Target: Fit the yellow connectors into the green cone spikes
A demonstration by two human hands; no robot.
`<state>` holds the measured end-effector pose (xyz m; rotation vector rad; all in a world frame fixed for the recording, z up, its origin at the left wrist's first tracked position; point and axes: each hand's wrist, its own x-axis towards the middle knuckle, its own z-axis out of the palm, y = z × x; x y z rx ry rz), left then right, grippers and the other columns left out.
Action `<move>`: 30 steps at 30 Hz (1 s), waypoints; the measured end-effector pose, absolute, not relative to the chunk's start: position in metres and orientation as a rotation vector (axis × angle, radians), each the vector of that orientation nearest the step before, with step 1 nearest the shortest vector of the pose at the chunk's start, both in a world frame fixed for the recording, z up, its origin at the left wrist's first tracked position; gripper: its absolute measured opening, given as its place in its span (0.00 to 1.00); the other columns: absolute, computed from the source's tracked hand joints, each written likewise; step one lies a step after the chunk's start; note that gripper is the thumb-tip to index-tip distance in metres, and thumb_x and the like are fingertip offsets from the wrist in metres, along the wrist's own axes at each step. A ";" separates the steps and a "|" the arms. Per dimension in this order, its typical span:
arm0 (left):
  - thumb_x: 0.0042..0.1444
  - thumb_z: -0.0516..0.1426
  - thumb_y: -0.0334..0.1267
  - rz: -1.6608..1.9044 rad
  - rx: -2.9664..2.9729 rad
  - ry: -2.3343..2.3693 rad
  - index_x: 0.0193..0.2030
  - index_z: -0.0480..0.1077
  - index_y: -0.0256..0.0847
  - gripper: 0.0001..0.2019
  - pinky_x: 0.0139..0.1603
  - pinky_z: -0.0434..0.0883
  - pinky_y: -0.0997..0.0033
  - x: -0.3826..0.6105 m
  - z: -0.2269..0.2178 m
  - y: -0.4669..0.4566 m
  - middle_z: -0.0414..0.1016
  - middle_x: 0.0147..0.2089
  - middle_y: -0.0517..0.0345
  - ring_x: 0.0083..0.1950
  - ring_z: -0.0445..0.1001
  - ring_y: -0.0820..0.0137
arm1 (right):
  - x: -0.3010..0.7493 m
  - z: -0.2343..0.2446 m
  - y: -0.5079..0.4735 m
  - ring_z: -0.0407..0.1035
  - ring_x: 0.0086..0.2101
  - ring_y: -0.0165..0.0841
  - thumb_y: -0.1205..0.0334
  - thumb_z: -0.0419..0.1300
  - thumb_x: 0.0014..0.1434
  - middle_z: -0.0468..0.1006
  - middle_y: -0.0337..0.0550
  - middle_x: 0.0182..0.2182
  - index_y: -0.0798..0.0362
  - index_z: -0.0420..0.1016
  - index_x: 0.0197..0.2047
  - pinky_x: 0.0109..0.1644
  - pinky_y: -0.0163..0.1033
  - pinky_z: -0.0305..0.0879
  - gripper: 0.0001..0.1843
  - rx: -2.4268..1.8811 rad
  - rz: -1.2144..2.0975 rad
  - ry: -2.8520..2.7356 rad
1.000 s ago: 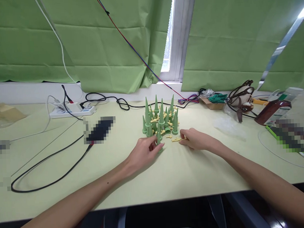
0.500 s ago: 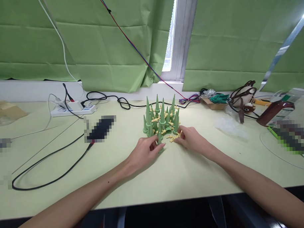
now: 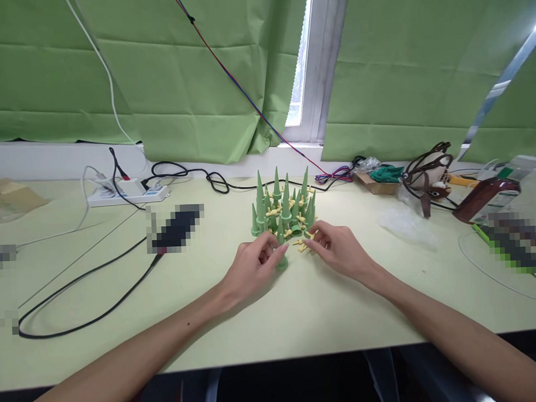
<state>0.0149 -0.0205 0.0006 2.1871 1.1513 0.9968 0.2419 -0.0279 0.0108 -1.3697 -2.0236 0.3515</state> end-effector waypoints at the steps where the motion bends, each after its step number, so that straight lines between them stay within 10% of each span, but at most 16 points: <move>1: 0.66 0.53 0.47 1.048 2.173 1.139 0.33 0.64 0.40 0.14 0.25 0.57 0.76 0.014 0.001 -0.021 0.63 0.22 0.66 0.23 0.58 0.76 | 0.239 0.010 -0.030 0.72 0.27 0.32 0.56 0.59 0.65 0.79 0.39 0.27 0.52 0.69 0.41 0.33 0.36 0.67 0.08 -1.292 0.402 -2.016; 13: 0.65 0.55 0.43 0.985 2.531 0.864 0.30 0.71 0.37 0.15 0.25 0.57 0.77 0.012 -0.001 -0.024 0.62 0.20 0.66 0.21 0.56 0.79 | 0.221 -0.005 -0.047 0.74 0.27 0.27 0.62 0.58 0.64 0.80 0.45 0.40 0.51 0.70 0.51 0.29 0.32 0.73 0.12 -0.855 0.452 -2.038; 30: 0.67 0.51 0.37 0.973 2.547 0.850 0.47 0.70 0.39 0.09 0.26 0.59 0.77 0.010 -0.002 -0.025 0.60 0.20 0.69 0.20 0.56 0.78 | 0.221 -0.001 -0.050 0.71 0.25 0.27 0.65 0.53 0.67 0.79 0.40 0.31 0.51 0.70 0.48 0.29 0.33 0.69 0.08 -0.855 0.408 -2.000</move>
